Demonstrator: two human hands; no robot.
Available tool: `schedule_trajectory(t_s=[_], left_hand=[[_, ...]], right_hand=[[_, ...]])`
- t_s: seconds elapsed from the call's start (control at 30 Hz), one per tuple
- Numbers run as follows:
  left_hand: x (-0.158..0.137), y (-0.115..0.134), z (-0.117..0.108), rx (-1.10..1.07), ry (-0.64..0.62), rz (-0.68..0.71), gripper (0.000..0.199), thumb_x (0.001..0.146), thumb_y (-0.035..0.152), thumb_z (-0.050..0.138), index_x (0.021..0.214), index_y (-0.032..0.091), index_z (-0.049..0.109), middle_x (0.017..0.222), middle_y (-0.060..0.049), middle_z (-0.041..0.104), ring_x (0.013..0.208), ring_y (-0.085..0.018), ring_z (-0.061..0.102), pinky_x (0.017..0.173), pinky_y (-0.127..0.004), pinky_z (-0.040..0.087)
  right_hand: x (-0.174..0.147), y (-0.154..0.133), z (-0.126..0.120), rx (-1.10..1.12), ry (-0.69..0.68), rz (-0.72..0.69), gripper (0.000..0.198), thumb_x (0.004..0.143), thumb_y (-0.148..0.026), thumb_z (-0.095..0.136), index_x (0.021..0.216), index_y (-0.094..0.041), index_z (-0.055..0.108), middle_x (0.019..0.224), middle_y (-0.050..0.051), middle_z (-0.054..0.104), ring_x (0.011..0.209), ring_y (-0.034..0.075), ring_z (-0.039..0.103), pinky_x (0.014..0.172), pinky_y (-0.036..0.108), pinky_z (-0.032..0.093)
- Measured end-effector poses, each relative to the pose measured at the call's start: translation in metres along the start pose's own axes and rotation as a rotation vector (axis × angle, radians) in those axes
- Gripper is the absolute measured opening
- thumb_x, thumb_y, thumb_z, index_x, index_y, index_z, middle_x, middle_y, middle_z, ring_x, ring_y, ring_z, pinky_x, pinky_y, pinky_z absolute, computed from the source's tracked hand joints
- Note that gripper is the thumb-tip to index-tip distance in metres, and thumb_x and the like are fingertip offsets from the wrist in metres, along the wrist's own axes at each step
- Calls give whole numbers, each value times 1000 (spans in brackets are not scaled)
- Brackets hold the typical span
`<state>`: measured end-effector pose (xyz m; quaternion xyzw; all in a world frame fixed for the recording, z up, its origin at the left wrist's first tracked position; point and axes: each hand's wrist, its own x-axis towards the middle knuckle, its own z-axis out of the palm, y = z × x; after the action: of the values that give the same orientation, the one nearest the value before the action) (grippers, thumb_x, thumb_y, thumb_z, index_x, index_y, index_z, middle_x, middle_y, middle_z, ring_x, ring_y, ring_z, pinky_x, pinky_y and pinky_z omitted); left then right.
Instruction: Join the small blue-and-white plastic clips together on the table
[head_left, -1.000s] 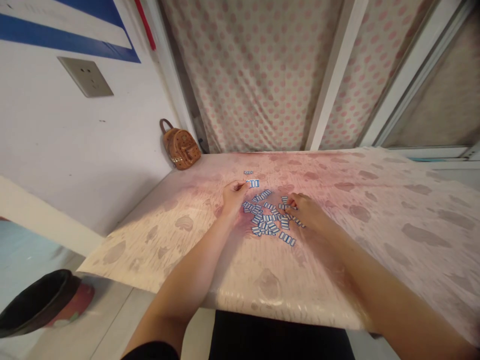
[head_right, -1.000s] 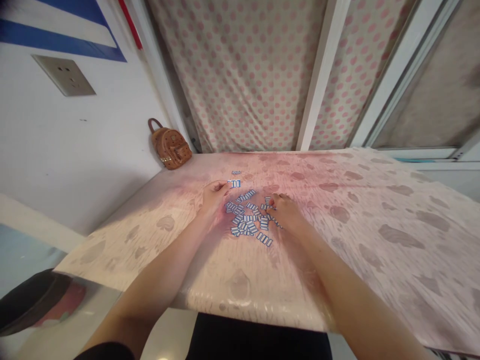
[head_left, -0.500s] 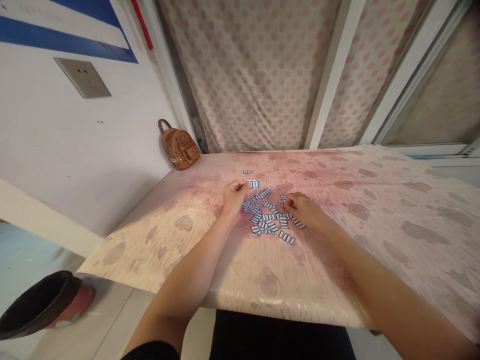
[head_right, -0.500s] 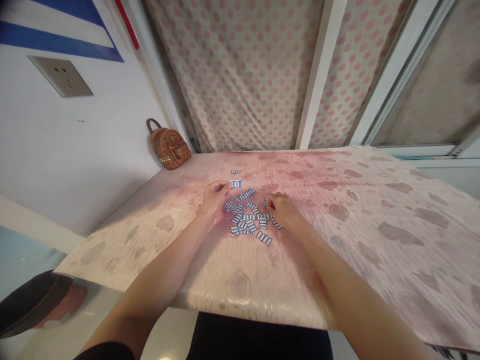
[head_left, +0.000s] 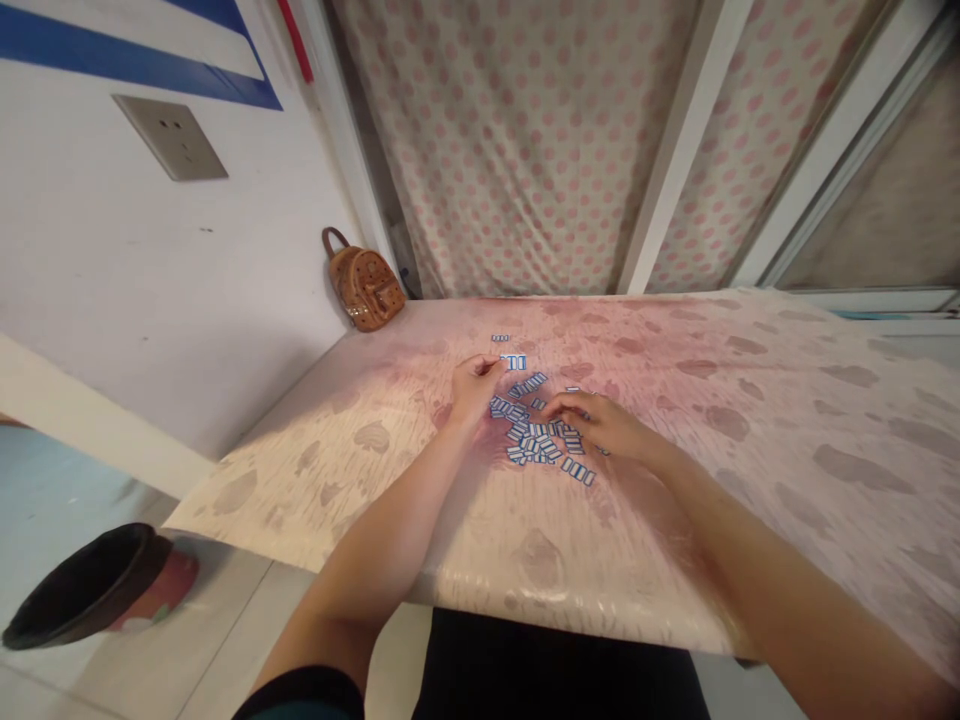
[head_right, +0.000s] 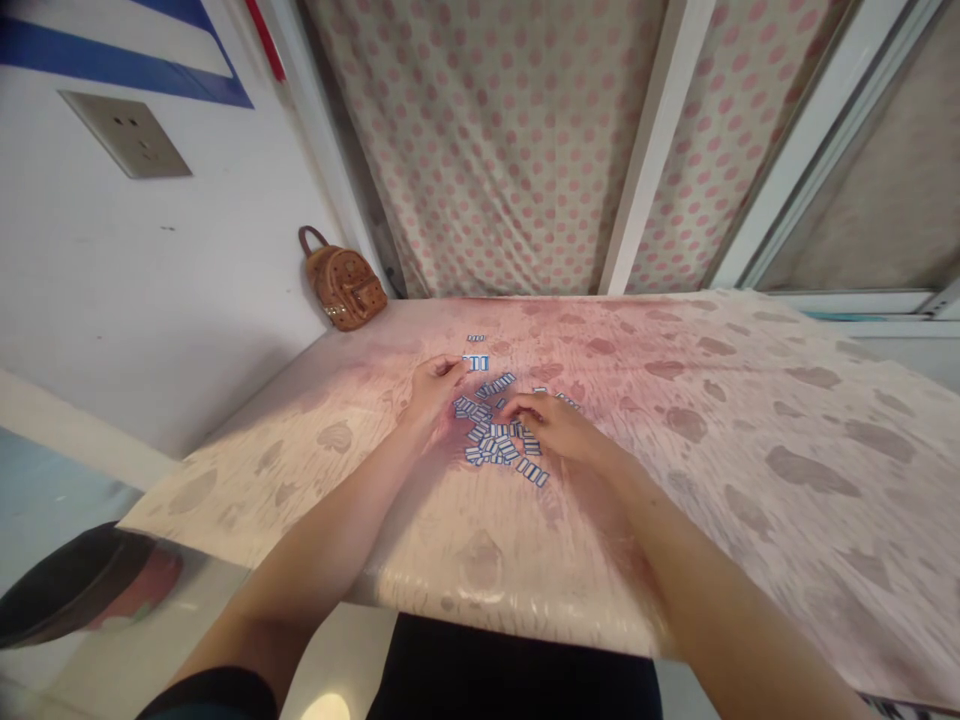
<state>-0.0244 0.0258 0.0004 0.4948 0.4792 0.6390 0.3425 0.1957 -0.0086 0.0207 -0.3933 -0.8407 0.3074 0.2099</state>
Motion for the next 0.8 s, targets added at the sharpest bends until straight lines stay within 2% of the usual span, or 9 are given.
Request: schedule_trajectory(t_s=[0.1, 0.23, 0.43, 0.5, 0.57, 0.7, 0.8], left_hand=[[2, -3, -1, 0, -7, 7, 14, 72, 30, 71, 73, 16, 72, 69, -2, 69, 64, -13, 59, 63, -24, 43], [3, -6, -1, 1, -10, 16, 15, 72, 31, 72, 73, 16, 72, 69, -2, 69, 64, -13, 60, 64, -25, 44], [0, -1, -1, 11, -8, 20, 12, 73, 28, 70, 74, 16, 73, 70, -2, 69, 65, -14, 60, 64, -25, 44], [-1, 1, -1, 22, -4, 22, 11, 73, 27, 70, 73, 16, 73, 71, -2, 70, 65, -14, 59, 64, -25, 43], [-1, 3, -1, 33, 2, 18, 11, 73, 27, 70, 73, 16, 74, 70, -2, 70, 64, -13, 59, 62, -24, 42], [-1, 5, -2, 32, 7, -4, 12, 72, 28, 70, 72, 17, 74, 68, -1, 69, 62, -13, 57, 60, -24, 41], [-1, 4, -2, 30, 2, 5, 12, 72, 29, 71, 73, 17, 74, 68, -1, 69, 64, -13, 58, 61, -24, 42]], right_hand=[[0, -10, 9, 104, -108, -44, 32, 95, -19, 40, 106, -22, 70, 103, 4, 72, 87, 16, 66, 81, 29, 49], [-1, -16, 10, 107, -183, -89, 28, 94, -24, 46, 98, -21, 74, 101, 3, 74, 93, 17, 66, 84, 30, 47], [-8, -17, -8, 123, -261, -4, 40, 92, -37, 48, 66, -18, 72, 70, 3, 72, 61, 15, 58, 60, 25, 42], [-7, -13, -10, 127, -206, 36, 41, 91, -36, 47, 61, -18, 66, 64, 2, 70, 58, 14, 57, 58, 25, 42], [-5, -4, -11, 77, -59, 102, 41, 92, -34, 44, 58, -19, 62, 61, 2, 69, 58, 14, 59, 60, 25, 43], [-4, 19, -24, -265, 249, 327, 37, 92, -29, 43, 61, -20, 61, 67, 4, 71, 63, 16, 62, 60, 25, 40], [-9, 30, -37, -499, 276, 453, 31, 90, -22, 46, 63, -20, 62, 70, 8, 71, 67, 18, 63, 59, 26, 36]])
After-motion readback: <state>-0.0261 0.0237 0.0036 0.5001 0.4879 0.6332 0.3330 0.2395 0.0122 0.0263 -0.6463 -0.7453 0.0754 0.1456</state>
